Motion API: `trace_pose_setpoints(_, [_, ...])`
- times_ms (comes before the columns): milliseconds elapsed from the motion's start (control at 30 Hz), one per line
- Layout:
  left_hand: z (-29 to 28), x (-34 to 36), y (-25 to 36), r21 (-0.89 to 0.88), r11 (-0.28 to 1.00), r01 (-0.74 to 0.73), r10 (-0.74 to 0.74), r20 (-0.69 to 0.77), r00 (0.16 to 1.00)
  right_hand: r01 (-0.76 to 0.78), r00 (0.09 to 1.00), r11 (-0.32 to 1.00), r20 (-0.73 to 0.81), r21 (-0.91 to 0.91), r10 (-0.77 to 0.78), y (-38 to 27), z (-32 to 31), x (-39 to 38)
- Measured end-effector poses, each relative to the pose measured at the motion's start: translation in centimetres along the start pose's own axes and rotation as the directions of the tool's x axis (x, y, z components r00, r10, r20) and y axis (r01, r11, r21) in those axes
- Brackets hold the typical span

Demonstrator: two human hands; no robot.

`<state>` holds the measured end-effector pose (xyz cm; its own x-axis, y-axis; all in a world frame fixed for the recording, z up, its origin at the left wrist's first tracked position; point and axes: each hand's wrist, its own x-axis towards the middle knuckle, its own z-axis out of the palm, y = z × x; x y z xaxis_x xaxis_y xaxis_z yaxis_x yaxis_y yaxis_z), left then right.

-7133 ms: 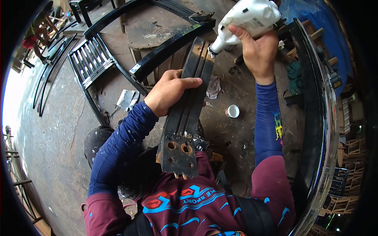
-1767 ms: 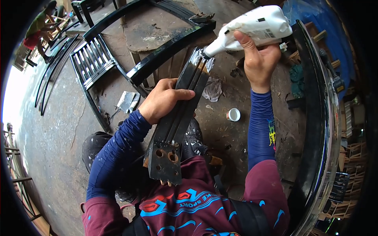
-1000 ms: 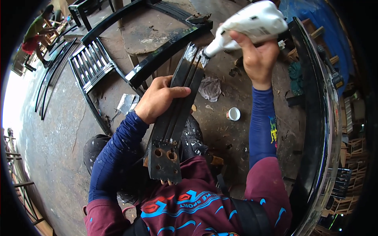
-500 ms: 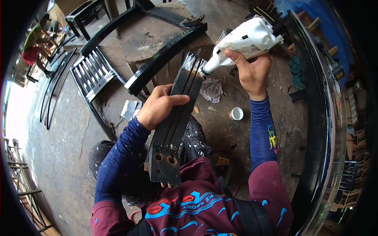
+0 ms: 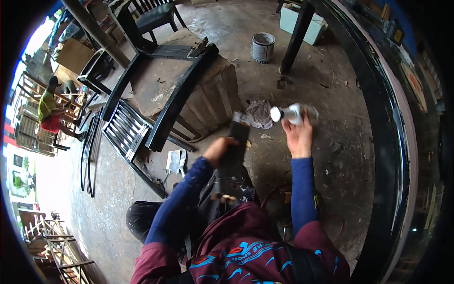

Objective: Repairing a wooden furniture frame by applying adhesive to joints and assembling components.

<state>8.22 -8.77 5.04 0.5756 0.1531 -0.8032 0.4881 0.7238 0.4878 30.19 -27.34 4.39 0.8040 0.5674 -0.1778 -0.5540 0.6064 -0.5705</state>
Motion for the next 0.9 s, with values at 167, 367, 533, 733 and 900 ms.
trace_pose_setpoints(167, [4.4,14.2,-7.9,0.298,0.910,-0.289,0.333,-0.107,0.937,-0.065,0.939,0.991,-0.344,-0.118,0.020,-2.0,-8.6,-6.2])
trace_pose_setpoints(367, [6.1,24.7,-19.7,0.647,0.761,0.050,0.237,-0.349,0.907,-0.144,0.824,0.970,-0.566,-0.198,0.007,-3.1,-14.8,-12.3])
trace_pose_setpoints(533, [7.6,22.9,-19.6,0.815,0.568,0.115,0.263,-0.312,0.913,-0.116,0.812,0.985,-0.583,-0.128,0.020,-1.9,-15.4,-13.8])
trace_pose_setpoints(733, [5.9,7.6,-1.0,0.789,-0.037,-0.613,0.910,0.281,0.306,-0.012,0.914,0.998,-0.403,0.068,0.038,-0.8,-13.0,-9.2])
trace_pose_setpoints(900, [-0.5,-1.8,19.0,0.942,-0.277,-0.189,0.892,0.179,-0.415,0.046,0.984,0.992,-0.175,0.120,-0.024,0.0,-5.7,-5.5])
